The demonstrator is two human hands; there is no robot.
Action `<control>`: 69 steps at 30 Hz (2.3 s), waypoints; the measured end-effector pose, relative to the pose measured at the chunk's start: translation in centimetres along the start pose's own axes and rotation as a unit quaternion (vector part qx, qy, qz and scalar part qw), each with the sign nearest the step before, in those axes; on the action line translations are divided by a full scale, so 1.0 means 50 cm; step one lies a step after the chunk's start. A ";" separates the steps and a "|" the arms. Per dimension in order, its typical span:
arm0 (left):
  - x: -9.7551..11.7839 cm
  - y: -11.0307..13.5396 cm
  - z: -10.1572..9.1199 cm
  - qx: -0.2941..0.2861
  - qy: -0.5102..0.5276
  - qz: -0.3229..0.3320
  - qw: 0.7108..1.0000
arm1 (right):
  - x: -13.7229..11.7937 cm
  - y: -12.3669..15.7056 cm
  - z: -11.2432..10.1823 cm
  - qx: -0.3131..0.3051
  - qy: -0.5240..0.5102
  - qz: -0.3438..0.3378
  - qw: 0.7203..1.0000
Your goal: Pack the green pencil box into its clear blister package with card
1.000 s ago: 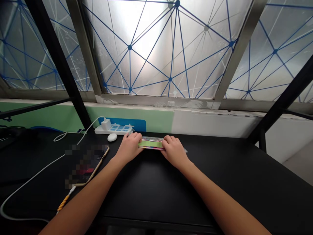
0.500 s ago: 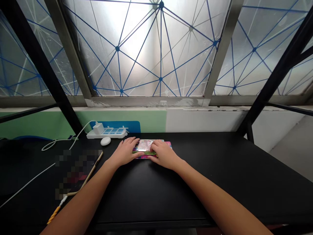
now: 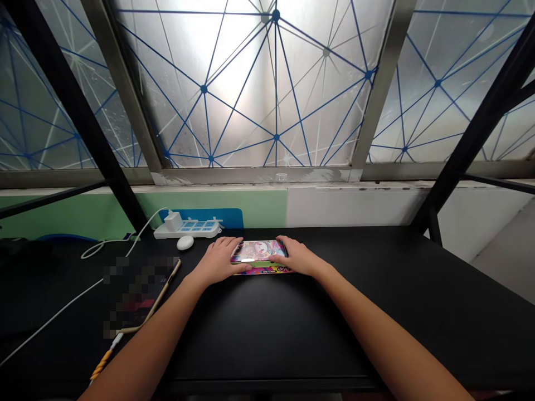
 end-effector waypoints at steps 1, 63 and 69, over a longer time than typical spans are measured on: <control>0.000 0.000 0.001 0.001 0.004 0.001 1.000 | 0.004 0.000 -0.001 -0.014 -0.011 0.006 1.000; -0.003 0.009 -0.015 -0.026 0.025 0.006 0.999 | -0.125 0.048 0.070 0.056 0.176 -0.177 0.967; 0.010 0.007 -0.025 -0.017 0.074 0.008 0.997 | -0.173 0.053 0.058 0.086 0.210 -0.169 0.959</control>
Point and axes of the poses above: each hand's wrist, its own y-axis away from the middle knuckle, its own z-axis out of the palm, x = y × z, the point moved 2 cm from there along -y, towards the middle knuckle, and after that the axes turned 5 degrees about z, right-handed, at the moved point
